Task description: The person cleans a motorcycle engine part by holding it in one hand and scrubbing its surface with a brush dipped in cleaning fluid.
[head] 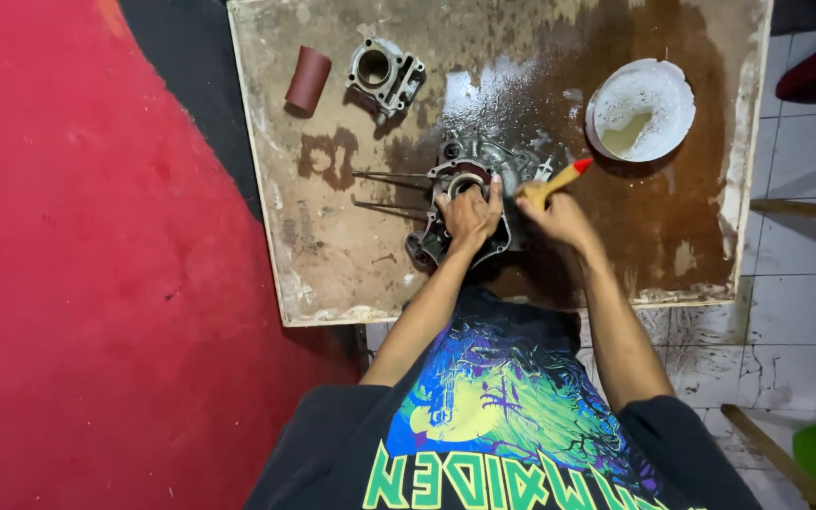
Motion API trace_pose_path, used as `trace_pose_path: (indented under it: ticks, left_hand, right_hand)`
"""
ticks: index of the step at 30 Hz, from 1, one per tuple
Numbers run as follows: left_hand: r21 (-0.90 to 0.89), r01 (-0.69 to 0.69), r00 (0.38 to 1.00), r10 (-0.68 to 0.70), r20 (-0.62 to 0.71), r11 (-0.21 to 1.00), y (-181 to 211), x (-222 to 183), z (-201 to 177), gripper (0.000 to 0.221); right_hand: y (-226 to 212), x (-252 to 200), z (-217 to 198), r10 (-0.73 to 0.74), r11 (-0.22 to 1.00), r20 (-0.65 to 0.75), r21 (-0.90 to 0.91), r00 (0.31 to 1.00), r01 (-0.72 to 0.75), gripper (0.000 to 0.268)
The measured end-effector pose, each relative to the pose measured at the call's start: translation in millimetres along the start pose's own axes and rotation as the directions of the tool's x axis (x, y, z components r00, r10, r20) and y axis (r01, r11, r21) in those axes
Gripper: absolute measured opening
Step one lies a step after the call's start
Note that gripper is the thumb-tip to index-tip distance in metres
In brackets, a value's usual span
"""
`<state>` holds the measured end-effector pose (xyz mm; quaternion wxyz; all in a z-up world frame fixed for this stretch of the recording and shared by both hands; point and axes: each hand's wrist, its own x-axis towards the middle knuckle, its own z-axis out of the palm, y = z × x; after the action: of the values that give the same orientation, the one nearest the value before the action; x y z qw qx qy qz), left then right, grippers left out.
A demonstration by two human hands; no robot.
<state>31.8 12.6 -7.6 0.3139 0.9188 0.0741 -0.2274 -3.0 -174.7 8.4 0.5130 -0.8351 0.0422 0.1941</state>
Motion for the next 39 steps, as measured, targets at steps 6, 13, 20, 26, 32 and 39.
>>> trace_pose_path:
  ticks: [6,13,20,26,32,39]
  left_hand:
    - [0.001,-0.064,0.995,0.064,-0.073,0.998,0.8,-6.3,-1.9,0.087]
    - [0.043,-0.053,0.994,0.057,-0.090,0.998,-5.1,5.5,9.5,0.084]
    - [0.047,-0.006,0.995,0.011,-0.095,0.999,8.1,-5.2,-2.8,0.085]
    - [0.083,-0.024,0.991,0.035,-0.127,0.996,-7.8,3.9,15.7,0.084]
    - [0.052,0.029,0.996,-0.024,-0.087,0.998,1.9,-0.8,3.0,0.084]
    - [0.075,0.002,0.988,0.010,-0.152,0.997,1.6,-1.0,5.9,0.084]
  right_hand:
    - [4.6,74.5,29.1,-0.198,0.973,-0.462,0.016,0.865,0.232,0.031]
    - [16.0,43.1,54.6,-0.311,0.949,-0.582,-0.146,0.751,0.280,0.023]
    - [44.1,27.7,29.6,0.052,0.995,-0.135,-0.078,0.989,-0.063,0.031]
    - [-6.3,71.5,45.3,-0.139,0.988,-0.399,0.012,0.906,0.156,0.026]
    - [24.7,12.5,53.9,-0.211,0.972,-0.328,-0.174,0.921,0.160,0.019]
    - [5.7,37.6,18.7,0.025,0.966,0.031,-0.259,0.999,-0.016,0.024]
